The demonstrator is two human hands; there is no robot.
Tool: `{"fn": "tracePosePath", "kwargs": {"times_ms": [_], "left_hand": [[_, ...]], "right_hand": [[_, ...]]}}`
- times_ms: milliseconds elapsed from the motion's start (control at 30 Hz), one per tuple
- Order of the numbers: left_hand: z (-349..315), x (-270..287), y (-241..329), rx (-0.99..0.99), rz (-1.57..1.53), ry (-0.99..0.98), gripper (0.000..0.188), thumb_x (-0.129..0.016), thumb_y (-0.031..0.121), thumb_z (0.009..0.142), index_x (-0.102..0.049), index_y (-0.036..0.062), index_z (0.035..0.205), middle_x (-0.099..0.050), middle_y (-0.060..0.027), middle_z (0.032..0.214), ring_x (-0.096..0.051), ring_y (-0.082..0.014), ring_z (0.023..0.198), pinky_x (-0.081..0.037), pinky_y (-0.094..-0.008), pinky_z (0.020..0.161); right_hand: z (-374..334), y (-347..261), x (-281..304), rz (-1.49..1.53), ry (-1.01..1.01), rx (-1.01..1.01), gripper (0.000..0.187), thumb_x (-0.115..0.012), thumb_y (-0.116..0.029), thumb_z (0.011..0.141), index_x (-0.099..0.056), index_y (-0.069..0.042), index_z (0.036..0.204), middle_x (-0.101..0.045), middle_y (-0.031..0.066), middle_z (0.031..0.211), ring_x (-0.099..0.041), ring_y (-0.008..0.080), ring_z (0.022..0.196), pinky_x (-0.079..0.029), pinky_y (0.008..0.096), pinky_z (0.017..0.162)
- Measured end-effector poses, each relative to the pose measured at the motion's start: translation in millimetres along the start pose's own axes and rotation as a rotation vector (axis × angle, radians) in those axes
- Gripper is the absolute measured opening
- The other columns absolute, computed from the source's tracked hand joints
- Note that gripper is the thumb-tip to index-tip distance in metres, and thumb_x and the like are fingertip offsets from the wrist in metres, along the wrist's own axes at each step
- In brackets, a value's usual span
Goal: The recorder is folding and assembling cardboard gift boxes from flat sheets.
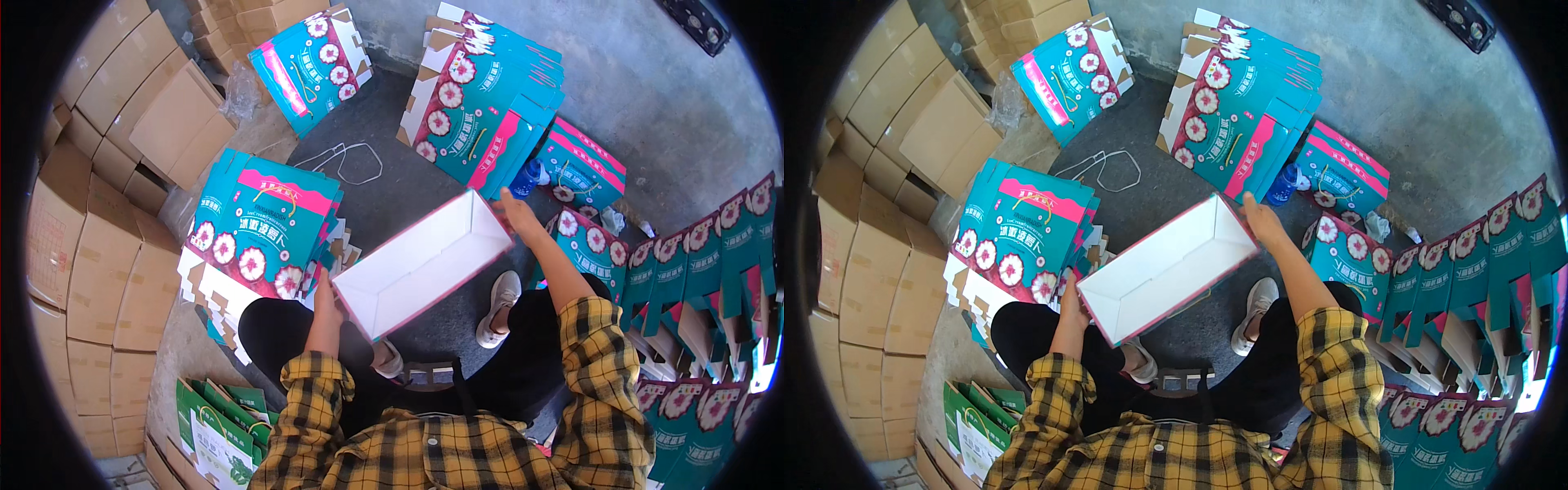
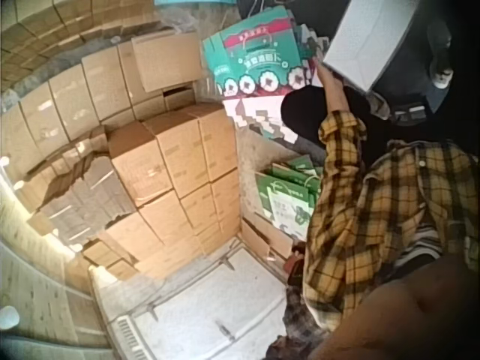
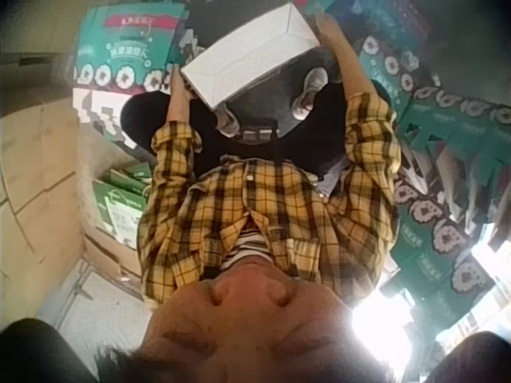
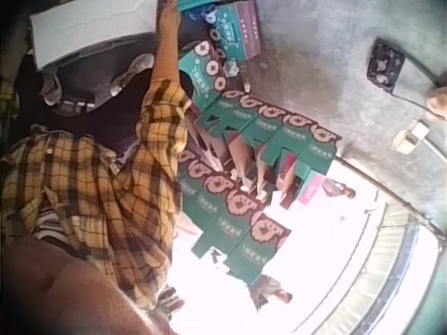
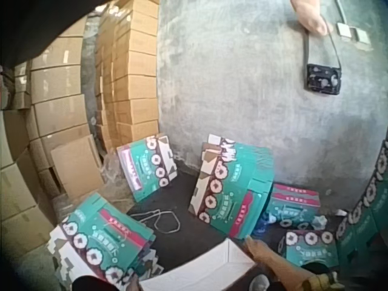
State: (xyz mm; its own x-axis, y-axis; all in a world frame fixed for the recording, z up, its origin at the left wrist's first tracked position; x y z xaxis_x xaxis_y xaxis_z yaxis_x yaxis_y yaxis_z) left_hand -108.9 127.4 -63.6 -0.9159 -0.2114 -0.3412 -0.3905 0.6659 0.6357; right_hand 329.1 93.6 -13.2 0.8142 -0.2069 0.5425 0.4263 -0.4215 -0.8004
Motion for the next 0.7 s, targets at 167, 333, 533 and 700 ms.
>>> {"fn": "tracePosePath", "kwargs": {"times_ms": [167, 333, 533, 700], "left_hand": [[39, 25, -31, 0.128, 0.028, -0.299, 0.045, -0.048, 0.041, 0.09, -0.062, 0.0031, 0.108, -0.067, -0.0131, 0.101, -0.064, -0.0265, 0.095, -0.051, -0.039, 0.085], [3, 13, -26, 0.192, 0.089, -0.345, 0.043, -0.05, 0.04, 0.085, -0.062, 0.0068, 0.109, -0.065, -0.012, 0.107, -0.061, -0.0259, 0.101, -0.049, -0.039, 0.088], [-37, -32, -3, -0.437, 0.119, -0.526, 0.055, -0.051, 0.034, 0.087, -0.044, 0.0035, 0.132, -0.05, -0.0089, 0.134, -0.05, -0.0209, 0.12, -0.038, -0.0361, 0.099], [-13, -13, -1, -0.507, 0.092, -0.347, 0.053, -0.044, 0.046, 0.094, -0.046, 0.0081, 0.131, -0.052, -0.0084, 0.13, -0.05, -0.0223, 0.119, -0.038, -0.0397, 0.097]], "right_hand": [[-35, -17, -11, -0.037, -0.273, -0.419, 0.078, -0.031, -0.073, 0.087, -0.064, -0.008, 0.115, -0.066, 0.0126, 0.1, -0.063, 0.0241, 0.083, -0.05, 0.041, 0.071], [-53, -33, 5, 0.044, -0.264, -0.386, 0.06, -0.038, -0.063, 0.092, -0.064, -0.014, 0.116, -0.065, 0.0102, 0.105, -0.063, 0.0248, 0.091, -0.048, 0.0412, 0.08], [-56, -40, 45, 0.689, -0.152, 0.003, 0.027, -0.054, -0.028, 0.091, -0.063, -0.006, 0.103, -0.066, 0.0043, 0.098, -0.062, 0.0144, 0.093, -0.049, 0.0295, 0.082], [-47, -23, 31, 0.469, -0.098, -0.247, 0.049, -0.047, -0.049, 0.092, -0.057, -0.01, 0.12, -0.06, 0.0076, 0.119, -0.059, 0.0239, 0.102, -0.046, 0.0453, 0.087]]}}
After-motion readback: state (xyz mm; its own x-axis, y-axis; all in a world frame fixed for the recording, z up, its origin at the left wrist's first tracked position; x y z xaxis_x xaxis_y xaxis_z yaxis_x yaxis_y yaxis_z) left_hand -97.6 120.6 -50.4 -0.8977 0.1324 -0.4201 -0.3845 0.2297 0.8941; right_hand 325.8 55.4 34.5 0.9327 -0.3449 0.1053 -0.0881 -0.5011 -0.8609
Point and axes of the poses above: each hand's wrist, its own z-axis towards the middle knuckle, its own x-axis out of the back of the hand, y = z × x, the point moved 2 cm from there along z, towards the middle knuckle
